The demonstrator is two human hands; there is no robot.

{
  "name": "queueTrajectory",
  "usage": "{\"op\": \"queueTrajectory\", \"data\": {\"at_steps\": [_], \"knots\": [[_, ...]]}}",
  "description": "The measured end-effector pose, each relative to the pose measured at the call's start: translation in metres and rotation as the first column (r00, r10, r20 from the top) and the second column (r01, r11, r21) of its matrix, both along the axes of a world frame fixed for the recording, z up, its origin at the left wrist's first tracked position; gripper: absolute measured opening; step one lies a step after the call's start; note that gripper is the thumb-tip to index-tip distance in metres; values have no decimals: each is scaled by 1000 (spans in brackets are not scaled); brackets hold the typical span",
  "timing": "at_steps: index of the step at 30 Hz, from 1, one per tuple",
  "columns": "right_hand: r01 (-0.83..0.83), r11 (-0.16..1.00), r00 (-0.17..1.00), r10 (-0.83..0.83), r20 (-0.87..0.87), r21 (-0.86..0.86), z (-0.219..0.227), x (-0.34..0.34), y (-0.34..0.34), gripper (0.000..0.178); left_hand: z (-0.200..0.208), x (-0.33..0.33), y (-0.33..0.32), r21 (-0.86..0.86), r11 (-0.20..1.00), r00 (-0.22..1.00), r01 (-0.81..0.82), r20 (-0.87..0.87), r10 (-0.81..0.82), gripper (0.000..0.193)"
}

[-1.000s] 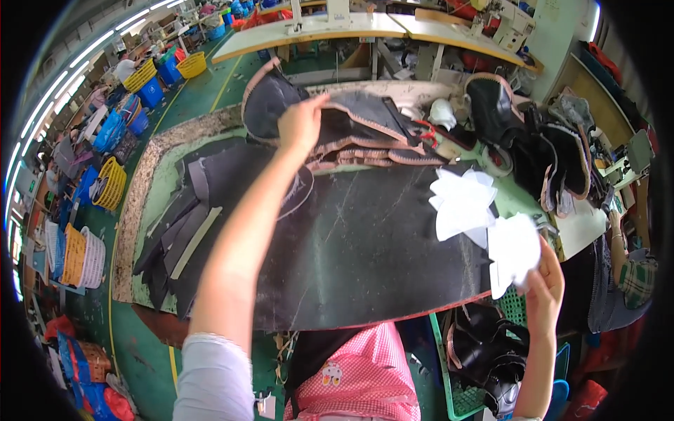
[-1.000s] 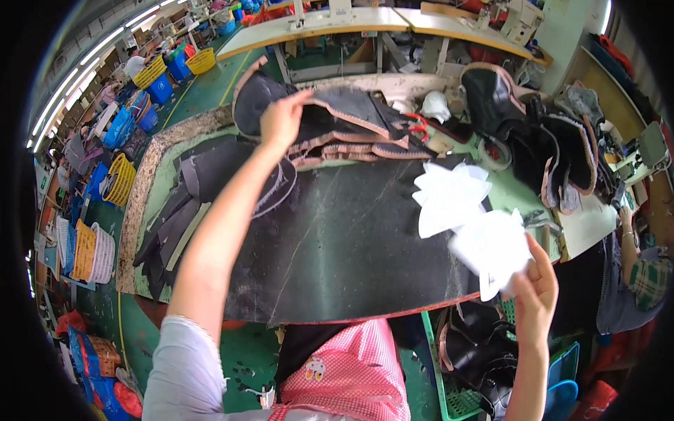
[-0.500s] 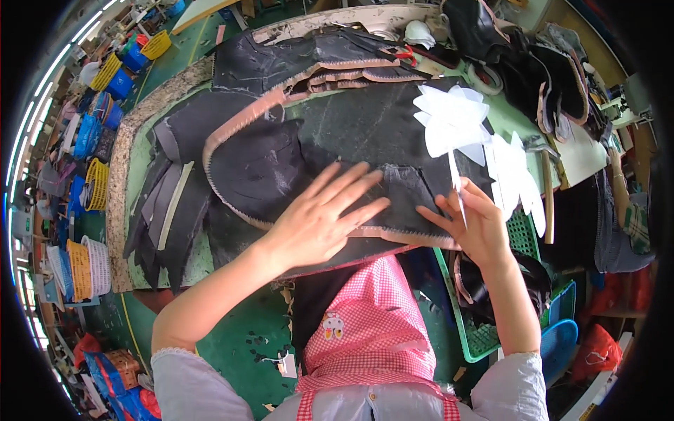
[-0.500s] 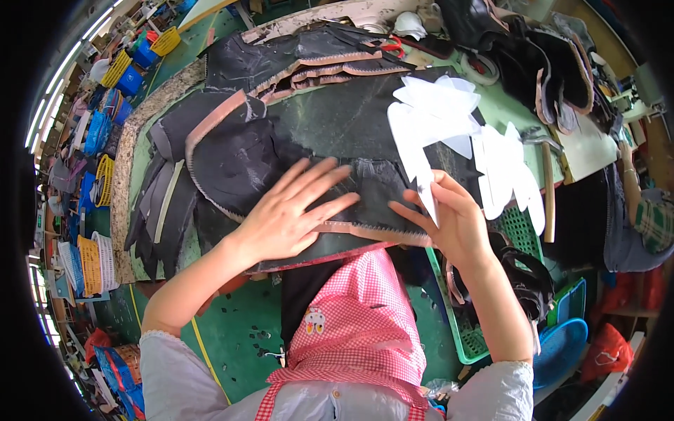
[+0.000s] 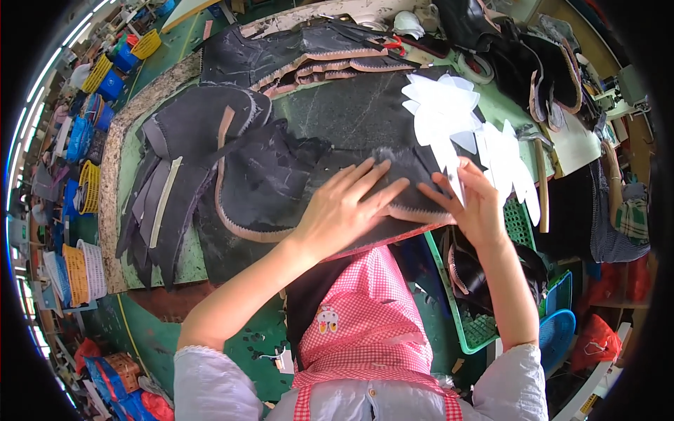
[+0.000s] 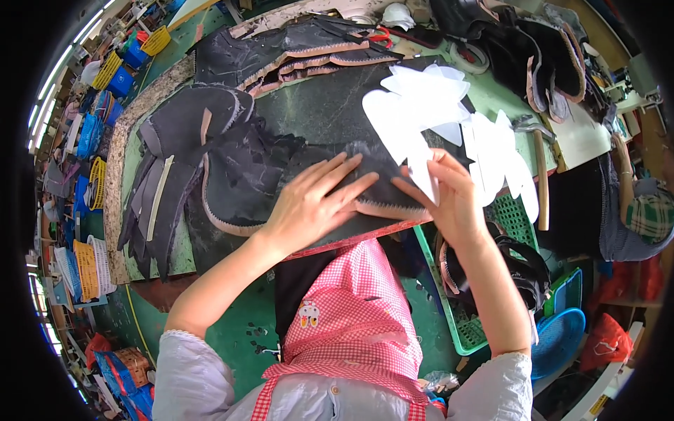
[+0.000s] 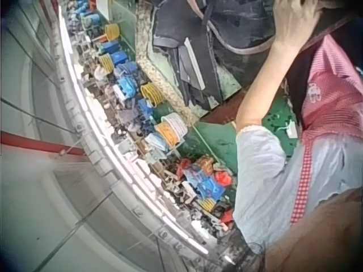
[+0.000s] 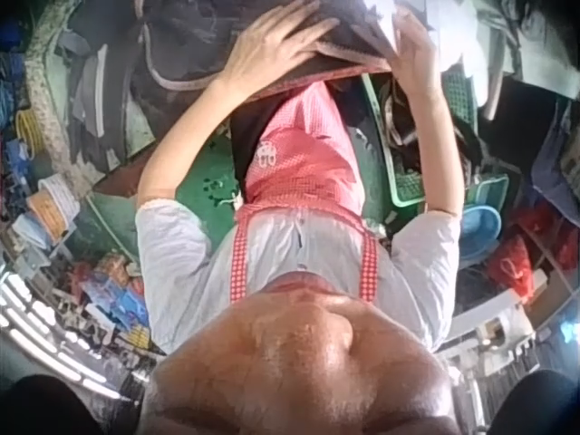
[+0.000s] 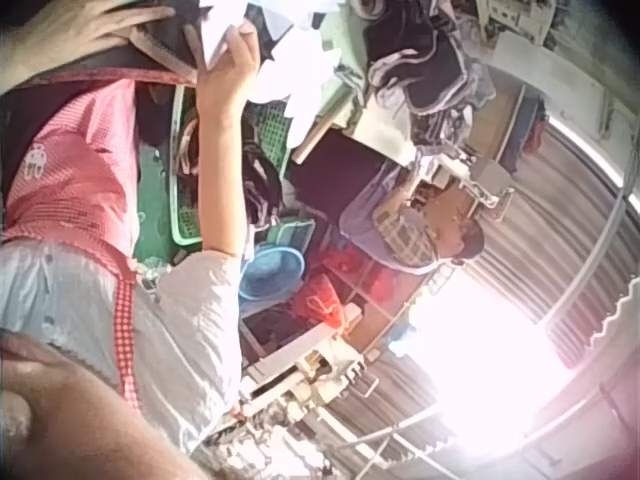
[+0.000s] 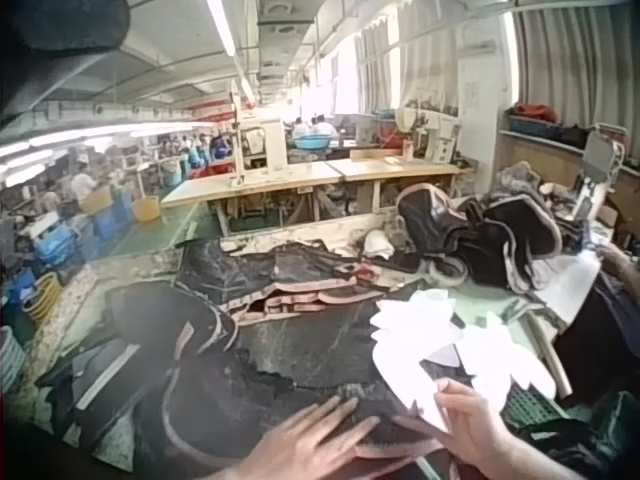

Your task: Assembling shoe components by placing internal padding/inserts into leather upper sections.

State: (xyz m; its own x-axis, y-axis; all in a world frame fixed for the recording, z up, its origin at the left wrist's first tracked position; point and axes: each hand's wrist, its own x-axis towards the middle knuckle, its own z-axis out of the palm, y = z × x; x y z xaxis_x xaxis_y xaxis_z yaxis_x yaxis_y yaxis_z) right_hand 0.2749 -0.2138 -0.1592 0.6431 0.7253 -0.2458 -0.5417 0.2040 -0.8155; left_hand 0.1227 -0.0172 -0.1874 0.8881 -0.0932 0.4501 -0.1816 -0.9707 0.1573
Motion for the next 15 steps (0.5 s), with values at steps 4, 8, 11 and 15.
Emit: {"op": "queueTrajectory", "data": {"at_steps": [4,8,11,15], "knots": [[-42,994,991,55,124,-99,3,31,-21,16,36,-42,11,-293,955,990,38,-119,-76,64],[-110,921,904,249,347,-373,22,22,-9,23,54,-46,27,-916,258,949,-307,-316,7,45],[-239,803,785,491,379,-546,34,9,14,23,46,-37,32,-919,39,909,-393,-394,-133,36],[-292,746,795,538,281,-599,15,14,21,22,31,-32,39,-868,112,855,-483,-496,-153,23]]}}
